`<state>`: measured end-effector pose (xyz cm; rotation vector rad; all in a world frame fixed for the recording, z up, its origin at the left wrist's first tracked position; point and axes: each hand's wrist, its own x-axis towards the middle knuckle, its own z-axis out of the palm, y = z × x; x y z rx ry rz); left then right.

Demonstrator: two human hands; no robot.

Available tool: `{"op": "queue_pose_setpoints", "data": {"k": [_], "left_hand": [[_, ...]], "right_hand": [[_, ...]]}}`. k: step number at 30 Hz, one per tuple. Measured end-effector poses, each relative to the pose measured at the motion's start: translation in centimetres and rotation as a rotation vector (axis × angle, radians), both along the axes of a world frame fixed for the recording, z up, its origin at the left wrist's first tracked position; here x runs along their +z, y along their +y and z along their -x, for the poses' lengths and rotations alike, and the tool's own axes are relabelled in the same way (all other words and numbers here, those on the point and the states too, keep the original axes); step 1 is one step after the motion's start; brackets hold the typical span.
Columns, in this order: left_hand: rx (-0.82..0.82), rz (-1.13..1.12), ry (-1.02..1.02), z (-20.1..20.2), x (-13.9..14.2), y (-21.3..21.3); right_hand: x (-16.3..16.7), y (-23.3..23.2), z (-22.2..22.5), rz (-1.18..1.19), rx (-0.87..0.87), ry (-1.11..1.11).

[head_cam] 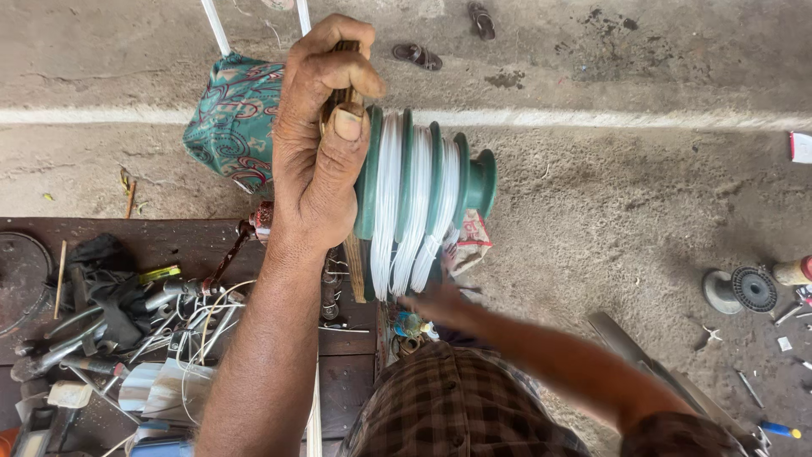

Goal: The person holds a green stepped pulley mounted on a hand-crank machine and winds white wire around its grooves, guiding the wire by hand and turning the crank to build up coils. They adjust and tighten the wound wire loops, then step away from the machine at the end.

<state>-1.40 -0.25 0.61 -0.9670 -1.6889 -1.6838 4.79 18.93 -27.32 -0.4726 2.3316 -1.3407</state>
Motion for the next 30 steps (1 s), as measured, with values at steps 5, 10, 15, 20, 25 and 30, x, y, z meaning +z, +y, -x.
{"op": "queue_pose_setpoints", "data": {"k": [5, 10, 15, 20, 25, 30], "left_hand": [[0.012, -0.002, -0.005, -0.1, 0.2, -0.1], [0.075, 0.023, 0.019, -0.6, 0.7, -0.2], [0.047, 0.008, 0.008, -0.5, 0.8, 0.1], [0.052, 0.007, -0.013, -0.7, 0.7, 0.0], [0.034, 0.004, 0.011, -0.3, 0.4, 0.1], [-0.02, -0.023, 0.064, 0.3, 0.1, 0.3]], "right_hand": [[11.9, -0.7, -6.0, -0.158, 0.281, 0.829], [25.3, 0.5, -4.1, -0.298, 0.178, 1.636], [33.8, 3.2, 7.1, -0.145, 0.002, 1.662], [20.1, 3.1, 19.2, 0.504, -0.207, 0.75], [1.9, 1.1, 10.1, 0.428, -0.207, -0.02], [4.1, -0.1, -4.1, -0.031, 0.165, 0.254]]}}
